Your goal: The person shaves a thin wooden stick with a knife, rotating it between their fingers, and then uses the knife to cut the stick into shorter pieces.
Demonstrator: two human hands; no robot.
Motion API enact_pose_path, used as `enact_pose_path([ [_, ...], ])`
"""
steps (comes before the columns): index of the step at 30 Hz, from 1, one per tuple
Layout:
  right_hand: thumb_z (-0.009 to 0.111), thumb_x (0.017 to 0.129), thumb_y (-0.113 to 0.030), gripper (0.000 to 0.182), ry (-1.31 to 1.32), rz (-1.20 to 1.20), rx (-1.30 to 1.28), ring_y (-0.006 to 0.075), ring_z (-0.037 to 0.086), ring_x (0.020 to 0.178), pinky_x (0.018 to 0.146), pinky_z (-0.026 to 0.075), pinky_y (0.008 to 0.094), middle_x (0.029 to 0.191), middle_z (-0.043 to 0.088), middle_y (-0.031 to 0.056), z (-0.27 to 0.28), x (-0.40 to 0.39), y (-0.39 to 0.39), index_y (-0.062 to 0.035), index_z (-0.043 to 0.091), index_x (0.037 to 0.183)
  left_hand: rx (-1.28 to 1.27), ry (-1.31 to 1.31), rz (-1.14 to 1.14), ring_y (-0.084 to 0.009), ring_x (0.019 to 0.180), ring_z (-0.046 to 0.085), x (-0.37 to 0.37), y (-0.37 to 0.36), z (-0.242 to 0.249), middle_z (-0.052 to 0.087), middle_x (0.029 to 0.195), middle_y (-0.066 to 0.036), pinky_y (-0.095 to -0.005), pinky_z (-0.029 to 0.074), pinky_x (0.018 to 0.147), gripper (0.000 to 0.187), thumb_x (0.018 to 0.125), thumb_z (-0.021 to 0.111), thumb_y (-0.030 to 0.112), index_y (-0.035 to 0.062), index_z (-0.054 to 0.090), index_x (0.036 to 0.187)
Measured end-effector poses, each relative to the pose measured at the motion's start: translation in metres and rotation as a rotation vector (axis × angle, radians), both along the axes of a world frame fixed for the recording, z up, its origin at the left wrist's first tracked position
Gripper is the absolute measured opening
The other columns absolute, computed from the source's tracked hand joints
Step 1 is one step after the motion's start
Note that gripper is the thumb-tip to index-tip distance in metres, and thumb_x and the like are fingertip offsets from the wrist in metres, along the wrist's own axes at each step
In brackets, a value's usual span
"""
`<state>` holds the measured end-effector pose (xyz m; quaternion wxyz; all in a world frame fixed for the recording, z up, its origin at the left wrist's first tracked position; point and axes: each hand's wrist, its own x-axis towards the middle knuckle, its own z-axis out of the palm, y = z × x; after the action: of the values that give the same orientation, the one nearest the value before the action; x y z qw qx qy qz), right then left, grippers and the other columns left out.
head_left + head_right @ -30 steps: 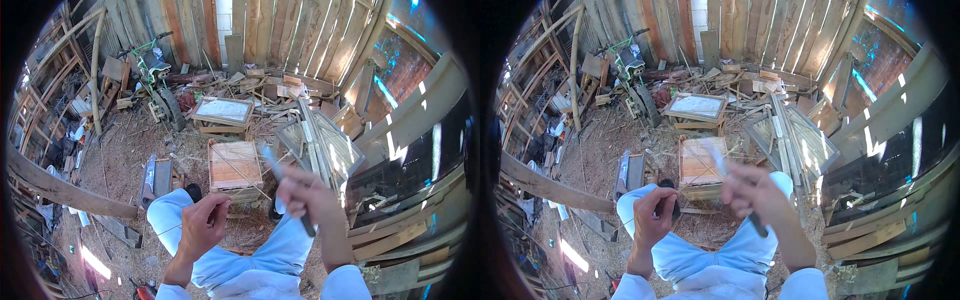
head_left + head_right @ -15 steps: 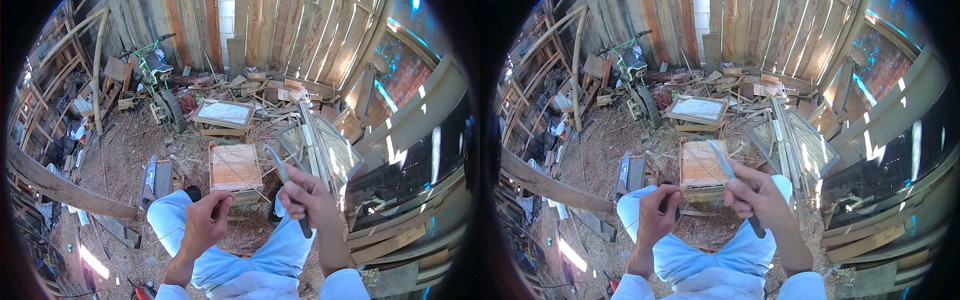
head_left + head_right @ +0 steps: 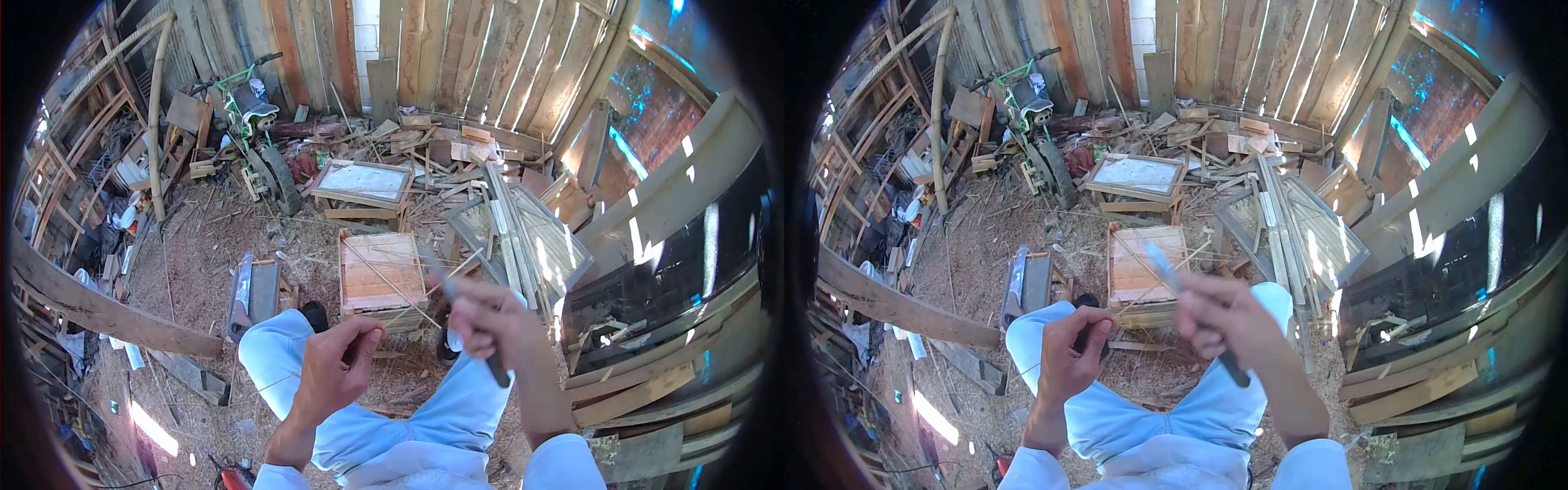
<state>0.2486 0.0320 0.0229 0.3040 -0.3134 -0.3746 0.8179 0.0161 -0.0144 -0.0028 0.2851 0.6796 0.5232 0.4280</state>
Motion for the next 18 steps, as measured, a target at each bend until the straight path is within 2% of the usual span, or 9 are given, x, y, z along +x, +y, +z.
enact_pose_path([
  [3,0.051,0.094,-0.012,0.042,0.152,-0.075,0.007,0.0042,0.036,0.049,0.042,0.030,0.0172,0.072,0.054,0.0031,0.004,0.011,0.007,-0.0071,0.042,0.135,-0.032,-0.009,-0.002,-0.0123,0.059,0.059,-0.004,0.000,0.001,0.065,0.072,-0.008,-0.0234,0.042,0.054,0.003,0.085,0.057,0.000,-0.0016,0.060,0.086],
  [6,0.051,0.094,-0.013,0.042,0.031,0.014,-0.029,0.0030,0.036,0.048,0.041,0.027,0.0152,0.069,0.051,0.0012,-0.003,-0.014,-0.010,-0.0075,0.042,0.135,-0.003,-0.014,-0.007,-0.0133,0.063,0.062,-0.003,0.002,-0.002,0.065,0.072,-0.008,-0.0237,0.045,0.056,0.003,0.085,0.057,0.000,-0.0016,0.060,0.085],
  [8,0.052,0.094,-0.013,0.041,0.047,0.011,-0.011,0.0029,0.036,0.048,0.040,0.027,0.0150,0.069,0.050,0.0011,-0.003,-0.013,-0.008,-0.0073,0.044,0.134,0.080,-0.042,-0.014,-0.0090,0.047,0.047,-0.002,0.001,-0.006,0.060,0.065,-0.008,-0.0246,0.035,0.043,0.005,0.085,0.061,0.001,0.0004,0.061,0.089],
  [10,0.053,0.092,-0.014,0.047,-0.037,-0.186,0.089,0.0024,0.032,0.044,0.039,0.026,0.0170,0.065,0.049,0.0020,0.004,0.003,0.005,-0.0017,0.039,0.135,0.084,-0.041,-0.008,-0.0091,0.047,0.047,-0.005,-0.001,-0.005,0.060,0.065,-0.008,-0.0246,0.035,0.044,0.005,0.085,0.061,0.001,0.0005,0.061,0.089],
  [11,0.053,0.092,-0.014,0.044,0.021,-0.217,0.053,0.0034,0.033,0.043,0.040,0.026,0.0178,0.064,0.049,0.0022,0.010,0.011,0.008,-0.0014,0.042,0.133,0.095,-0.043,-0.003,-0.0092,0.047,0.047,-0.006,-0.001,-0.004,0.060,0.065,-0.008,-0.0245,0.035,0.044,0.005,0.085,0.061,0.001,0.0006,0.061,0.089],
  [14,0.053,0.093,-0.012,0.035,0.058,-0.039,0.036,0.0037,0.036,0.048,0.040,0.029,0.0177,0.071,0.054,0.0037,0.000,0.002,-0.002,-0.0043,0.049,0.127,0.079,-0.024,-0.007,-0.0092,0.047,0.048,-0.004,0.001,-0.006,0.060,0.066,-0.008,-0.0245,0.035,0.044,0.005,0.085,0.061,0.001,0.0006,0.061,0.090],
  [15,0.053,0.093,-0.012,0.032,0.052,-0.014,-0.061,0.0036,0.036,0.048,0.041,0.029,0.0179,0.072,0.056,0.0039,0.000,-0.009,-0.011,-0.0014,0.051,0.123,0.081,-0.024,-0.012,-0.0092,0.047,0.048,-0.003,0.000,-0.002,0.060,0.066,-0.008,-0.0245,0.035,0.044,0.005,0.085,0.061,0.001,0.0006,0.061,0.090],
  [17,0.054,0.093,-0.012,0.032,0.027,-0.018,-0.012,0.0036,0.037,0.048,0.041,0.029,0.0179,0.073,0.056,0.0042,0.004,-0.007,-0.007,-0.0002,0.051,0.122,-0.023,-0.003,-0.008,-0.0143,0.063,0.062,-0.001,-0.002,0.008,0.065,0.072,-0.008,-0.0235,0.045,0.057,0.002,0.084,0.058,-0.001,-0.0006,0.060,0.085],
  [18,0.054,0.093,-0.012,0.032,0.000,-0.012,0.031,0.0036,0.037,0.048,0.041,0.029,0.0179,0.073,0.057,0.0045,0.005,-0.006,-0.005,0.0009,0.052,0.121,-0.028,0.000,-0.007,-0.0143,0.063,0.062,-0.001,-0.002,0.005,0.065,0.072,-0.008,-0.0235,0.045,0.057,0.002,0.084,0.058,-0.001,-0.0006,0.060,0.085],
])
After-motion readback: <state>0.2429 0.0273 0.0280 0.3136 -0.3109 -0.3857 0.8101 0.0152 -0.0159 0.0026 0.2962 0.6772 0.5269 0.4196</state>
